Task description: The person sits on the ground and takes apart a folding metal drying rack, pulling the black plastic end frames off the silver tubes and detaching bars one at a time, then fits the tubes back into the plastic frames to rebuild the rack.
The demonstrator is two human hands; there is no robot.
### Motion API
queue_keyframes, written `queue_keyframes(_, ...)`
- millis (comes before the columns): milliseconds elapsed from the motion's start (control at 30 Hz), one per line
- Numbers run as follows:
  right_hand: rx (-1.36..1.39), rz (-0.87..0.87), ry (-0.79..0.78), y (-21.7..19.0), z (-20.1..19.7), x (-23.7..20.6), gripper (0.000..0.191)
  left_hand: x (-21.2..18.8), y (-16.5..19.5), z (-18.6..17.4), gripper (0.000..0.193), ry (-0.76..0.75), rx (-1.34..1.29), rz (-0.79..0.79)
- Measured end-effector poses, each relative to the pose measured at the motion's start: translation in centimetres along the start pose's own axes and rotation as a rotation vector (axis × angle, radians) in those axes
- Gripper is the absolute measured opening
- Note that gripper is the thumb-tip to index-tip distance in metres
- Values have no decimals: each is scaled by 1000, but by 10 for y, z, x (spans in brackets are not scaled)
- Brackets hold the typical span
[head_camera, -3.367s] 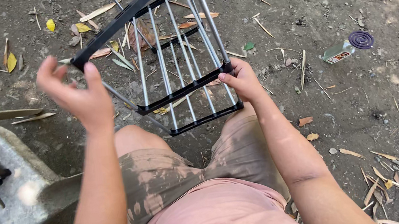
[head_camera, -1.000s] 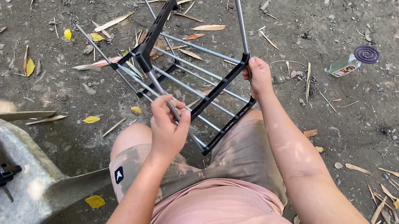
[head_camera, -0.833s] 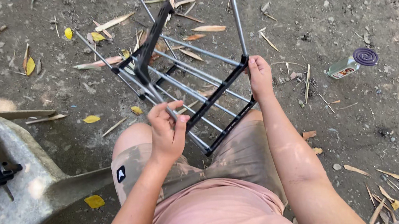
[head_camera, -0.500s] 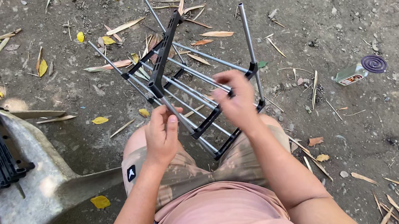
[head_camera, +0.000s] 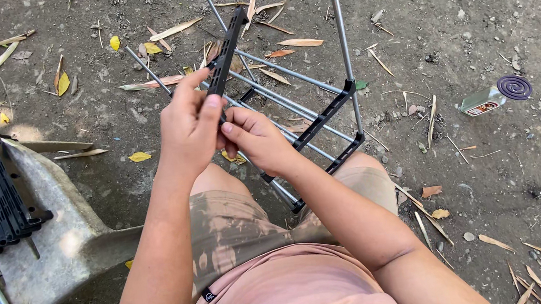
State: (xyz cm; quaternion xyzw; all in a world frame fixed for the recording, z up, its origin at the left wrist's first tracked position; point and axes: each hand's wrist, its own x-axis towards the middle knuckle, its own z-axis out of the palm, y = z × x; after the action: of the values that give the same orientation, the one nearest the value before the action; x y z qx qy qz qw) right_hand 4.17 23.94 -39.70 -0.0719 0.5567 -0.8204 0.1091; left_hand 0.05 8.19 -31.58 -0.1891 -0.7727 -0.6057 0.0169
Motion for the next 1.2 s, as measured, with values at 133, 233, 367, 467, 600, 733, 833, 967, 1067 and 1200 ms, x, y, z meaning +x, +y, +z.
queue_keyframes(133, 123, -64, 58, 5, 12, 3, 17, 5, 11, 8, 29, -34, 88, 134)
queue_keyframes(233, -7, -123, 119, 6, 21, 1, 19, 4, 12, 14, 29, 6, 103, 134)
queue_keyframes(367, -115, -124, 200, 6, 27, 3, 23, 3, 12, 17, 28, 51, 72, 142)
queue_keyframes(467, -81, -128, 188, 10, 28, 6, 26, 6, 13, 17, 29, 101, 29, 148)
queue_keyframes(600, -47, -81, 126, 11, 19, 2, 36, 7, 12, 10, 32, 225, -23, 193)
queue_keyframes(733, -157, -44, -2, -1, 3, -14, 27, -1, -8, -1, 39, 265, -41, 216)
queue_keyframes(833, -245, 86, -42, -9, -3, -30, 23, -20, -37, 6, 45, 243, -181, 103)
queue_keyframes(967, -283, 68, -79, -10, -2, -41, 18, -56, -78, 37, 43, 213, -563, -106)
queue_keyframes(1067, -254, 74, -48, -10, -6, -46, 24, -73, -99, 53, 43, 218, -743, -280)
queue_keyframes(1200, -391, 14, -23, -15, -14, -53, 34, -82, -111, 52, 43, 231, -691, -329)
